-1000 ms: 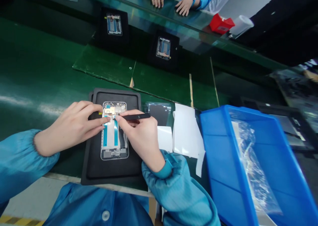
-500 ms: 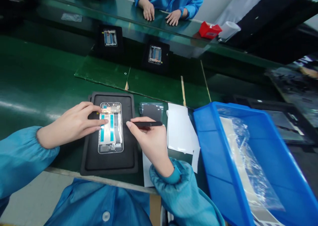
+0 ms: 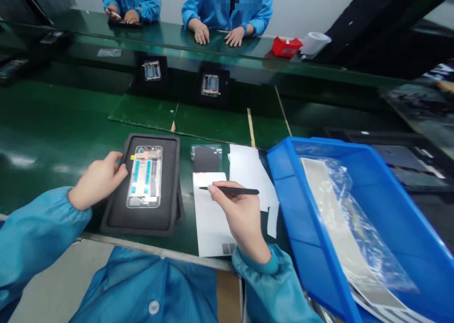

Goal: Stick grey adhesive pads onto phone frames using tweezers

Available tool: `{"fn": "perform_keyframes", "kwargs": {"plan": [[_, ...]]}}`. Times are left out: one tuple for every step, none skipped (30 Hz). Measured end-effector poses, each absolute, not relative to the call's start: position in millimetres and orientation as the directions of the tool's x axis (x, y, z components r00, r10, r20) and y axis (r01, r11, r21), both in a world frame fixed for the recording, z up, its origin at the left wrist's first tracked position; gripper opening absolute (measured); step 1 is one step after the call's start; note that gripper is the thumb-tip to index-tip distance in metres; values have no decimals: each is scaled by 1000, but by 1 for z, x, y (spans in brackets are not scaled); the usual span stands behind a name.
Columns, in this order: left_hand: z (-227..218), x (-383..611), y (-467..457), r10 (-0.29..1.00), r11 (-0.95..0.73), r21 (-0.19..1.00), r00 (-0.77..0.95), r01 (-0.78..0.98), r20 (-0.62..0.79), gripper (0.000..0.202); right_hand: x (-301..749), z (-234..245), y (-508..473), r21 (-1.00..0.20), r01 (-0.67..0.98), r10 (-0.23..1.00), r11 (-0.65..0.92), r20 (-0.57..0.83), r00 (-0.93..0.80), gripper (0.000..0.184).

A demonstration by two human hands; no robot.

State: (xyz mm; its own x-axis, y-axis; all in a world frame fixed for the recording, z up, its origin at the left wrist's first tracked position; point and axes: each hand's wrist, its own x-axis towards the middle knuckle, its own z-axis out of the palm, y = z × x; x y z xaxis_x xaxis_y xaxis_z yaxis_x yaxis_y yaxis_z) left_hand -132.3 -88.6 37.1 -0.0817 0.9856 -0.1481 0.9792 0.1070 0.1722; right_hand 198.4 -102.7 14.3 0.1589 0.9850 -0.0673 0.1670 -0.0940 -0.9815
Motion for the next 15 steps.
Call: {"fn": "perform_keyframes", "kwargs": {"plan": [[42, -136, -88, 985, 121, 160, -97, 980, -146, 39, 202, 14, -103, -986, 143, 985, -82, -59, 160, 19], [48, -143, -87, 981, 145, 149, -123, 978, -148, 39, 206, 14, -102, -990, 123, 986, -68, -47, 161, 18], [54, -152, -86, 976, 179, 136, -158, 974, -147, 40, 211, 14, -102, -993, 105, 986, -54, -36, 163, 17], [60, -163, -86, 969, 216, 126, -197, 968, -151, 42, 216, 13, -101, -995, 87, 986, -42, -27, 166, 16], [65, -178, -85, 955, 271, 101, -255, 957, -149, 43, 222, 12, -99, -997, 73, 985, -33, -20, 170, 15], [70, -195, -84, 936, 334, 66, -322, 940, -145, 44, 228, 11, -98, -998, 62, 984, -26, -15, 177, 15], [74, -212, -82, 919, 372, 42, -361, 927, -160, 46, 234, 10, -97, -998, 55, 983, -22, -11, 184, 15], [77, -231, -80, 902, 402, 14, -394, 915, -175, 49, 239, 9, -95, -998, 52, 982, -18, -8, 191, 15], [79, -248, -78, 889, 423, -21, -420, 906, -180, 51, 243, 7, -94, -999, 52, 981, -14, -4, 194, 16], [80, -263, -75, 879, 440, -63, -444, 896, -176, 53, 246, 5, -92, -999, 52, 981, -10, 1, 196, 17], [81, -275, -72, 862, 454, -108, -467, 884, -197, 55, 247, 3, -90, -999, 53, 980, -6, 5, 197, 18], [82, -281, -69, 849, 456, -155, -481, 876, -220, 57, 247, 1, -87, -999, 53, 981, -1, 9, 195, 19], [83, -281, -66, 844, 443, -201, -482, 874, -235, 58, 246, -1, -83, -998, 55, 982, 5, 15, 188, 20], [85, -274, -63, 854, 417, -237, -467, 878, -228, 59, 243, -3, -79, -998, 63, 984, 13, 24, 174, 20], [86, -260, -60, 882, 380, -251, -430, 890, -190, 59, 240, -5, -74, -997, 77, 987, 26, 38, 155, 21]]}}
